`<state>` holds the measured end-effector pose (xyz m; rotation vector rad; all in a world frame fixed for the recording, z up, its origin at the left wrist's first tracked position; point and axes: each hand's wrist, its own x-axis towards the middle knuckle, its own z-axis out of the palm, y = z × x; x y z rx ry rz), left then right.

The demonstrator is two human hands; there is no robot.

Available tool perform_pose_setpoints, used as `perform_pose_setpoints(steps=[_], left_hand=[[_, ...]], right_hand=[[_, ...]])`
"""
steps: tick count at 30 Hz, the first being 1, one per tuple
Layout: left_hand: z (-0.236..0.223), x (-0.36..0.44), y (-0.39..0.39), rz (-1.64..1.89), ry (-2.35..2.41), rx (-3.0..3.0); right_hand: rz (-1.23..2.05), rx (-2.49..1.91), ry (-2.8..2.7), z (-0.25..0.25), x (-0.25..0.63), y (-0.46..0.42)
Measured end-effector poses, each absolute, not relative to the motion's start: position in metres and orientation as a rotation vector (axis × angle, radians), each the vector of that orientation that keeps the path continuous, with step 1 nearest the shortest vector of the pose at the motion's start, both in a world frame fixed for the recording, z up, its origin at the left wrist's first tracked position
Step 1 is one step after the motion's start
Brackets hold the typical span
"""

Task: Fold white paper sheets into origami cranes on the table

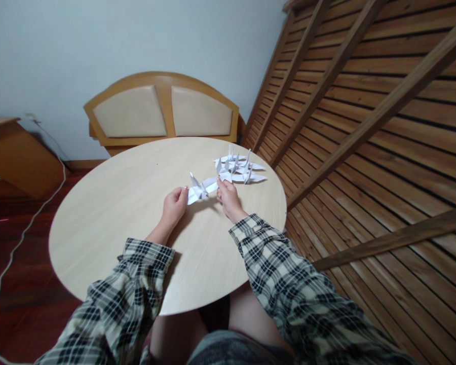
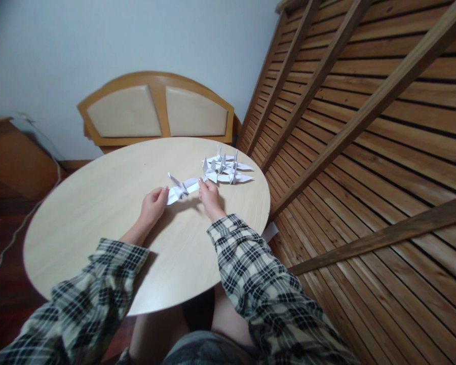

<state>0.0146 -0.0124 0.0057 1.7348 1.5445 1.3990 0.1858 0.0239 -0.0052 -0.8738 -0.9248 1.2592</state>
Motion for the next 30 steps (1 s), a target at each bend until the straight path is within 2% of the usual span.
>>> perform_pose_setpoints(steps=[8,30], left_hand=[[-0.001,0.017,-0.012,1.431,1.566,1.714],[0.007,0.001,-0.011,1.135,1.399,1.67]], right_hand=[[1.217,-0.895,-0.919,-0.004,0.184,0.023],[1.033,-1.065,-1.193,-0.007,0.195,0.026]])
